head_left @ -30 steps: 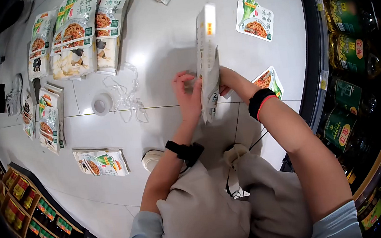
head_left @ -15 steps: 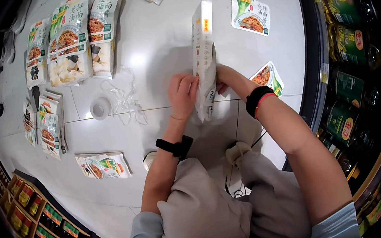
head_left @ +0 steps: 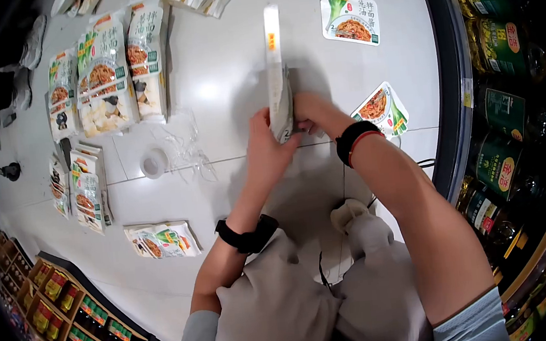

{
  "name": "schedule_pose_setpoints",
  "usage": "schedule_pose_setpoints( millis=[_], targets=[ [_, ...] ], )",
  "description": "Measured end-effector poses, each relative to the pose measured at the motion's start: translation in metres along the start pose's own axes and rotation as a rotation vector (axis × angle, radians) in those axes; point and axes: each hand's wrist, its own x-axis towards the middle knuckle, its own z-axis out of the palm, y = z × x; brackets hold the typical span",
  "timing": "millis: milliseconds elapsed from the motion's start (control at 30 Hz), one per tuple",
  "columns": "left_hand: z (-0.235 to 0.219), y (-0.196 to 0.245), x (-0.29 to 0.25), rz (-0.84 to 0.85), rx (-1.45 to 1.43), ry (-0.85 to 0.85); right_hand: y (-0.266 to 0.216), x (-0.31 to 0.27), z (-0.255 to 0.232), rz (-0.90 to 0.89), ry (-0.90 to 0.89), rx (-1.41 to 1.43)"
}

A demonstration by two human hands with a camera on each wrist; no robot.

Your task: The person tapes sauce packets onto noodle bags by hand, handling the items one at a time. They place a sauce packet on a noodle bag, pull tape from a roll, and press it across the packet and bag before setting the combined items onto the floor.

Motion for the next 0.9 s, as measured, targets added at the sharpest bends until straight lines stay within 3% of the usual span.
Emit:
schedule_pose_setpoints(
  millis=[33,100,233,300,567,667,900],
  targets=[
    [-0.006,0.002,0.005,0.014,0.008,-0.003,0.001,-0.003,0.0,-0.01,0.053,0.043],
    [-0.024,0.0,0.012,-0.16,-0.065,-0.119,0.006,-0.012,-0.004,-0.05,0.045,0.03],
    [-0.046,-0.046,0.03,-0.321,-0.218,-0.202,0.014,-0.029,-0.007,-0.143,0.027,0.015],
    [-0.044,-0.059,0.027,-0.426,-0.583,-0.223,0.018,-0.023,-0.008,-0.149,0.002,0.065],
    [-0.029,-0.09,0.012,-0.448,-0.812,-0.22,0.024,-0.013,-0.005,-0.118,0.022,0.158],
    [-0.033,-0.09,0.008,-0.568,-0.988,-0.198,0.03,-0.005,-0.005,-0.113,-0.012,0.24],
    [-0.032,-0.097,0.006,-0.46,-0.967,-0.304,0.031,-0.01,-0.009,-0.192,-0.05,0.266]
  ],
)
